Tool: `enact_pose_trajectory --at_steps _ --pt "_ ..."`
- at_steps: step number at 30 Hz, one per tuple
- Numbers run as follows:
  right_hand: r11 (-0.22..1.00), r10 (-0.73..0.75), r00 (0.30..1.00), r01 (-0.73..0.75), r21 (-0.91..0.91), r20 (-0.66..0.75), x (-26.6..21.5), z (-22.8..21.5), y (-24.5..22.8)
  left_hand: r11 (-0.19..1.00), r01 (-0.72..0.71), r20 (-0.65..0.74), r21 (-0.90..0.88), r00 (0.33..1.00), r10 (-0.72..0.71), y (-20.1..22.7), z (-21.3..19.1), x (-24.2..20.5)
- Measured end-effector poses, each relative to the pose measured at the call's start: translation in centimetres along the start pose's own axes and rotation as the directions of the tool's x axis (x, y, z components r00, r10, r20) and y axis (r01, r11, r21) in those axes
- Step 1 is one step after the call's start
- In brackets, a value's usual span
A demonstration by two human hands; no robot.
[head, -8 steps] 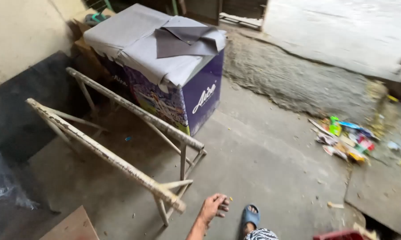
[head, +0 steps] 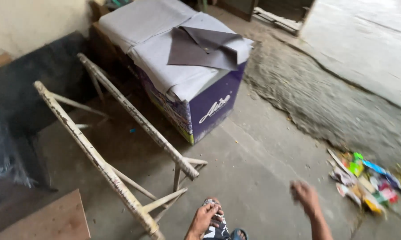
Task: Folding and tucking fabric pieces on a work surface
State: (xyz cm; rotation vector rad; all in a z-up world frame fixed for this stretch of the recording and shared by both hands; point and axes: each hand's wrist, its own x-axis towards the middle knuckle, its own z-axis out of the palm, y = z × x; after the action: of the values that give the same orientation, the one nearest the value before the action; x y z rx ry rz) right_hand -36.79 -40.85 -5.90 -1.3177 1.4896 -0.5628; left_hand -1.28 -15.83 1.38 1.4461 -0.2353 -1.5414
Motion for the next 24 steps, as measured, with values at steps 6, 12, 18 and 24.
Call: enact_pose_trajectory --at_steps 6,12,18,24 --pt "0.927 -0.196 0.970 0.231 -0.297 0.141 18.5 7.6 -15.0 0.968 -0.058 -0.080 -0.243 0.996 0.040 8.6 3.4 14.1" --pt "0.752 -0.301 0.858 0.482 -0.450 0.417 28.3 17.6 -27.3 0.925 -0.275 -0.218 -0.261 0.951 0.221 25.6 3.7 24.9" --pt "0.382 -0.701 0.525 0.848 -0.367 0.483 42.9 24.7 -40.3 0.914 -0.382 -0.377 -0.138 0.874 0.308 36.3 0.7 26.4" --pt "-0.059 -0.654 0.327 0.877 -0.477 0.682 57.0 30.0 -52.6 0.895 -0.427 -0.649 -0.133 0.720 0.247 38.9 0.0 28.7"
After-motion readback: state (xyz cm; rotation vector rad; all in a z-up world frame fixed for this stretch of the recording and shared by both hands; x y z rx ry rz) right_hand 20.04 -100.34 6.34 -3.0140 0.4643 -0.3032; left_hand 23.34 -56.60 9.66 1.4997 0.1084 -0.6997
